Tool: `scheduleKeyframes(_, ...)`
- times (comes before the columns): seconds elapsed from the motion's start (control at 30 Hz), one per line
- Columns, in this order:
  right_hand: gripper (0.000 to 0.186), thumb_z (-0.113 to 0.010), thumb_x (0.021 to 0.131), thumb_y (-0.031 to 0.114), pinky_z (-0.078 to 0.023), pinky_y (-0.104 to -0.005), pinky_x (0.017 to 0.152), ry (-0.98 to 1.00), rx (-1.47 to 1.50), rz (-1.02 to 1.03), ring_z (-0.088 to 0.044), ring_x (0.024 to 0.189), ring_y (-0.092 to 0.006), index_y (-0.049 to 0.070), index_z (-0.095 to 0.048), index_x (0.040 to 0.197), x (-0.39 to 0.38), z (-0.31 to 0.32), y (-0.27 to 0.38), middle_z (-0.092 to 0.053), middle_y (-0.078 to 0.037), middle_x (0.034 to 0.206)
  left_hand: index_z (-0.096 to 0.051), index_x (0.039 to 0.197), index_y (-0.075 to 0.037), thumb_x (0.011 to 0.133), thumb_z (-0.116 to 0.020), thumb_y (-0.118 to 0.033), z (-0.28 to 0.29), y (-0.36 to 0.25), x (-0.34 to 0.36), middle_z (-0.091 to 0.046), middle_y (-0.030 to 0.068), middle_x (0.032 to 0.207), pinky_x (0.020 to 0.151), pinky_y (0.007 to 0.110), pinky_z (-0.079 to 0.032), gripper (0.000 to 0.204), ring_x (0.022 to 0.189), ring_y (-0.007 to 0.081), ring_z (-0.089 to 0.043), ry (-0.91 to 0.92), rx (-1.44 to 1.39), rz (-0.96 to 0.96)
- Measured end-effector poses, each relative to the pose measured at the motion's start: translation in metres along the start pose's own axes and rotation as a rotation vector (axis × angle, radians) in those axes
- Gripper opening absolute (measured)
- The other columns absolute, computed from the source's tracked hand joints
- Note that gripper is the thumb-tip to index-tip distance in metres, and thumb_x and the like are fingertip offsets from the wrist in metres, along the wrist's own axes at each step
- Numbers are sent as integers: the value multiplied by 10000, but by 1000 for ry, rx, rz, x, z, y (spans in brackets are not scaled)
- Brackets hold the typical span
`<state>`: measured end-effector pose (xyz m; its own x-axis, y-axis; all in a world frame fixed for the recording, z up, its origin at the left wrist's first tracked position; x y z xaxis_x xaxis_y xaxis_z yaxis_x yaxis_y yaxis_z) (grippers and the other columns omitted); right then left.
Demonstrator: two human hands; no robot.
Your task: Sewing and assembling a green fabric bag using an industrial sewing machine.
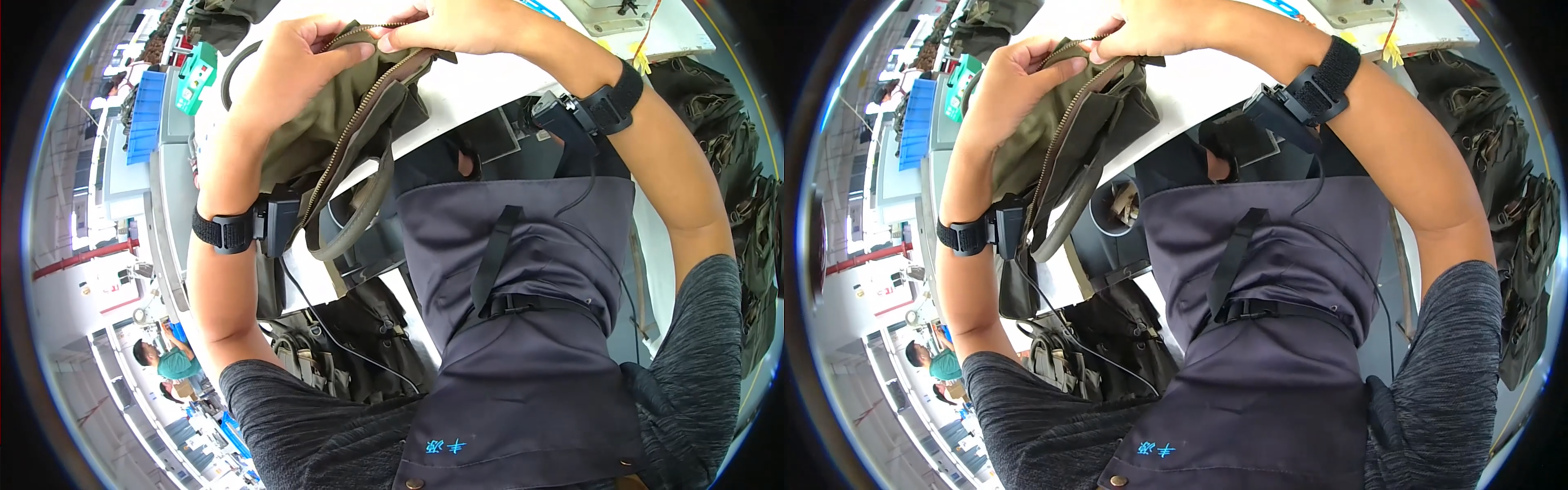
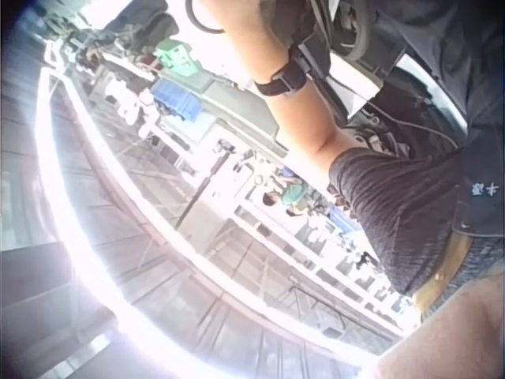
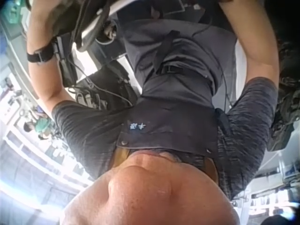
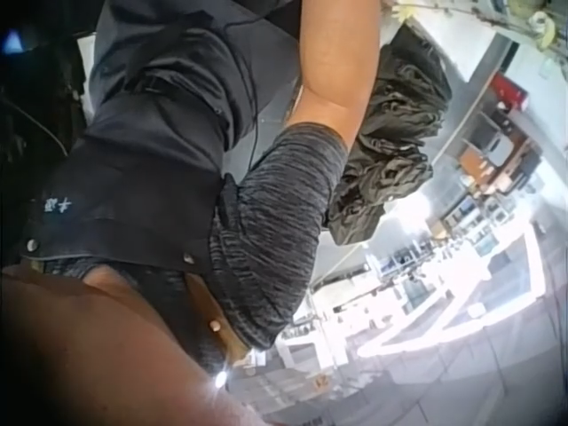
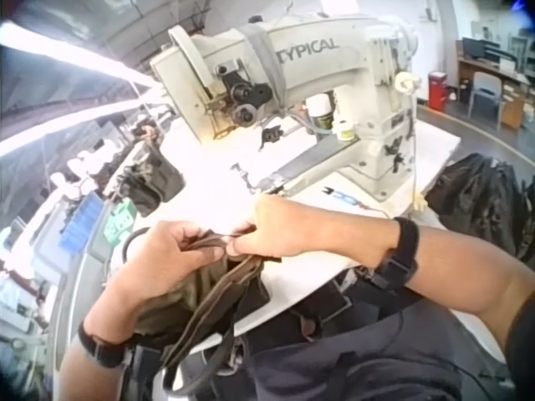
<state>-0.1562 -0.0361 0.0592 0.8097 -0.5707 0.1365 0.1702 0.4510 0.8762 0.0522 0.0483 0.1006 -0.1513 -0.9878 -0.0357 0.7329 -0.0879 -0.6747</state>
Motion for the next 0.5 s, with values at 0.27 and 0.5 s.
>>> scheduleKeyframes(0.27,218,-735,835,173,-538,-339,668,-99,-86,238,-695,674,-204,10,-761,978,6,7,-11,-738,-166,771,-742,1082,17,936,-762,-118,-4,-3,5,-708,-31,920,796,223,-463,200,857,28,-574,-2,144,-13)
scheduleKeyframes(0.5,181,-694,807,217,-516,-358,592,-67,-43,129,-648,598,-185,116,-782,929,13,13,-13,-706,-82,693,-742,985,15,954,-738,-183,-13,-14,10,-657,-51,795,680,258,-466,200,776,23,-508,-133,90,13)
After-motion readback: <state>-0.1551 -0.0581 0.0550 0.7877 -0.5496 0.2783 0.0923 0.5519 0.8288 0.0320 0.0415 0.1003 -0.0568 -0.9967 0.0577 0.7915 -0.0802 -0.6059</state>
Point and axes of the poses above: each hand's wrist, its own x-axis towards the middle knuckle, its own z-axis out of the back of the hand, y = z × x, the point moved 1 cm from there along x, towards the middle knuckle
